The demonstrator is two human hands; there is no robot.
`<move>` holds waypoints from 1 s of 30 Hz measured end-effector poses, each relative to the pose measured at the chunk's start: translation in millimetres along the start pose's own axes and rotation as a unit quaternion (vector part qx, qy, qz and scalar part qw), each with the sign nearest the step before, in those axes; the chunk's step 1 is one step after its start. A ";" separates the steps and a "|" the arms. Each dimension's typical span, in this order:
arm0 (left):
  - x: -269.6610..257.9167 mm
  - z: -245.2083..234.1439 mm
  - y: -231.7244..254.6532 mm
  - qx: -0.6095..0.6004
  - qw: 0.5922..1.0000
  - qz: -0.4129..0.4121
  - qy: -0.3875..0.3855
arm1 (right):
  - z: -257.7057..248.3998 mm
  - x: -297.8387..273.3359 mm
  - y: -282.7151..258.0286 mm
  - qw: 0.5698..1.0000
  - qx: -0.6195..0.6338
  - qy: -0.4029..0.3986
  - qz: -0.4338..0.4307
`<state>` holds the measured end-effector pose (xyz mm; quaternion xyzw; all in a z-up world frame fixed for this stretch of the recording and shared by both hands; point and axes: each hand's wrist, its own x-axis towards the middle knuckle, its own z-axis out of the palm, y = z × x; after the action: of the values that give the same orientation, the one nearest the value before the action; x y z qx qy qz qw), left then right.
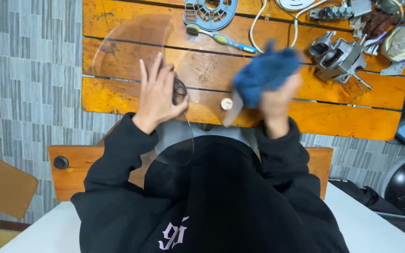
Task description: Cleaning disassembled appliance components with a cloth on a workbench
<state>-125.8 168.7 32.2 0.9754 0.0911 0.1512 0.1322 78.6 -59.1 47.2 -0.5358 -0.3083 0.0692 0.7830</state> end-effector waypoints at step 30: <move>31.2 21.7 74.6 0.026 0.994 0.094 0.059 | -33.8 59.0 73.7 0.763 -0.580 -0.163 -0.235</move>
<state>-79.3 99.7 42.0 0.9722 0.0109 0.2177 0.0861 161.0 -29.5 -1.7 -0.7789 -0.5290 -0.2226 0.2530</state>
